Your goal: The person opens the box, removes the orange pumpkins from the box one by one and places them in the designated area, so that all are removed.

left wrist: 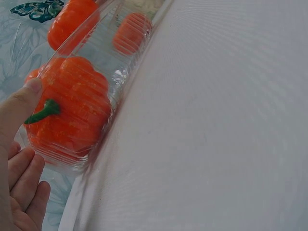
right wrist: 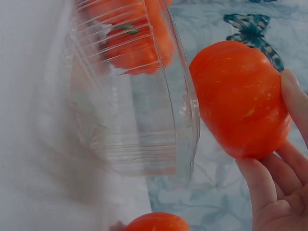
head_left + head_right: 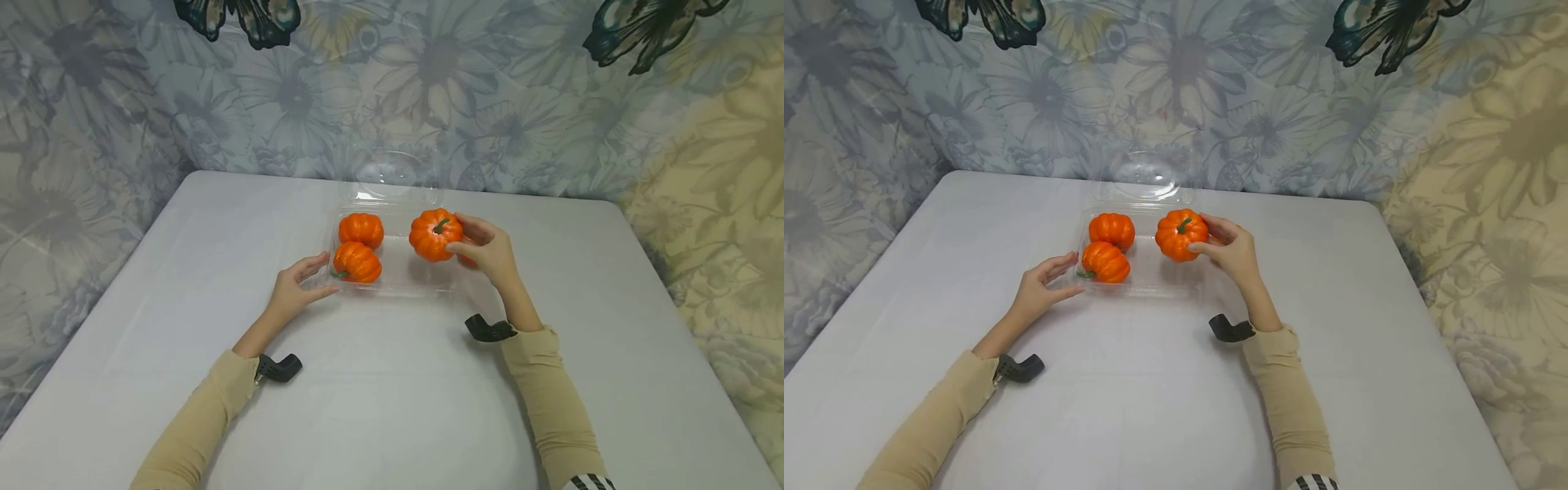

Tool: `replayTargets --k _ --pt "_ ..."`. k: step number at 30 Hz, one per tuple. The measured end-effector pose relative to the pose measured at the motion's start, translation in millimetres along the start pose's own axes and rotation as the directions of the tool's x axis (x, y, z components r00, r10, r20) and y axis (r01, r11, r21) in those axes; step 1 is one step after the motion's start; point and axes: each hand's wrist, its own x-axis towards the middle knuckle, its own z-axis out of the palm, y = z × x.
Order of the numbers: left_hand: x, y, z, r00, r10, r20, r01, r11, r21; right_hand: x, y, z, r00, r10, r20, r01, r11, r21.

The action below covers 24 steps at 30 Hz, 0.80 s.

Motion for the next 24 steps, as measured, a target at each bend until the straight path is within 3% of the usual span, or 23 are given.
replayTargets --k 1,9,13,21,24 --pt "0.5 -0.1 0.0 1.0 0.0 0.002 0.0 1.0 0.002 0.7 4.2 -2.4 1.0 0.006 -0.007 -0.006 1.0 0.02" --pt "1.1 -0.6 -1.3 1.0 -0.006 0.005 0.005 1.0 0.02 -14.5 -40.2 13.5 0.997 0.041 -0.072 -0.047 0.995 -0.082" --pt "-0.4 -1.3 -0.1 1.0 -0.004 -0.001 0.004 1.0 0.017 -14.8 -42.4 10.9 0.994 0.062 -0.085 -0.07 0.993 -0.095" --pt "-0.6 -0.6 1.3 1.0 -0.009 0.003 0.009 0.999 0.036 -18.1 -41.2 4.0 0.994 0.039 -0.101 -0.046 0.997 -0.068" --pt "0.4 0.1 -0.2 1.0 0.005 0.0 -0.005 0.999 0.038 -19.2 -43.7 1.2 0.991 0.039 -0.131 -0.054 0.992 -0.118"
